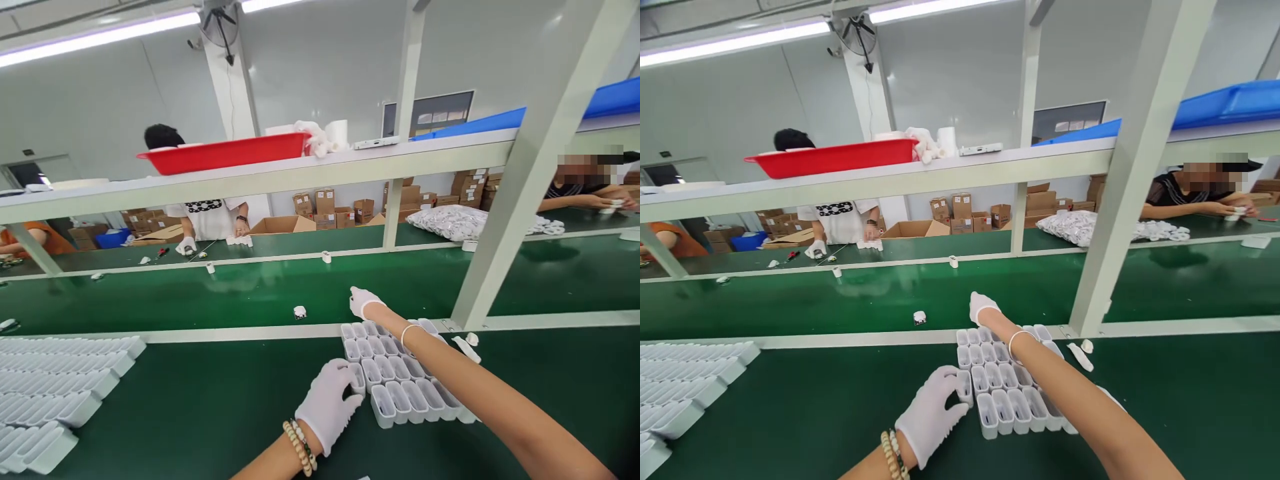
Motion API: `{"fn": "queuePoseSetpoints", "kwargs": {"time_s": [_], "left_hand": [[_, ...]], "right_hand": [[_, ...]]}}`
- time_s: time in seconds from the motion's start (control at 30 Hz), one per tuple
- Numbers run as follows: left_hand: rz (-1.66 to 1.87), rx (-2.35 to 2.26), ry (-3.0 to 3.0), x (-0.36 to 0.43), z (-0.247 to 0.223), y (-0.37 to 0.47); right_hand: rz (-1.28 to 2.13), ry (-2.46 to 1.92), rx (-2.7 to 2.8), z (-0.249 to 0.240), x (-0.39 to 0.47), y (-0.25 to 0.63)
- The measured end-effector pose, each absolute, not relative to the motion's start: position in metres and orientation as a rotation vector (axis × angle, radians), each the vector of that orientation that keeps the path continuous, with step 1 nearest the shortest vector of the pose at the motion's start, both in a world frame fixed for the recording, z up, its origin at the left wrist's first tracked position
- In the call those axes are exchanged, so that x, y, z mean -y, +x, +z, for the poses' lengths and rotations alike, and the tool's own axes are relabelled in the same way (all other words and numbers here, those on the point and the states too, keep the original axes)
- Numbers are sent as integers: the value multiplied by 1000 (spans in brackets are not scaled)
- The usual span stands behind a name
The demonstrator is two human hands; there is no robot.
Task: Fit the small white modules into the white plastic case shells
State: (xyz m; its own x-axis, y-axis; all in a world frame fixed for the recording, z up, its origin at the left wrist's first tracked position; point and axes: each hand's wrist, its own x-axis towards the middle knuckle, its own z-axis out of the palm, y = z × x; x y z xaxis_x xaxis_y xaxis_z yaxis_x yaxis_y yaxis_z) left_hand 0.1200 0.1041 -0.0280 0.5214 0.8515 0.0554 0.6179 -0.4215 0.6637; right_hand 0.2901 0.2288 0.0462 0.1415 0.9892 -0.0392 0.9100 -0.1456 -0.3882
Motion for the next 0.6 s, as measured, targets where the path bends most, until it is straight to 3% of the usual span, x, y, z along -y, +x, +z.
{"fn": "queuePoseSetpoints", "kwargs": {"time_s": [0.23,0.6], "left_hand": [[537,-1110,2261,-98,-15,110],[1237,-1048,2139,-111,104,24]], "right_hand": [[601,-1773,2286,23,-267,253],[818,-1602,2392,-6,-286,234]]}}
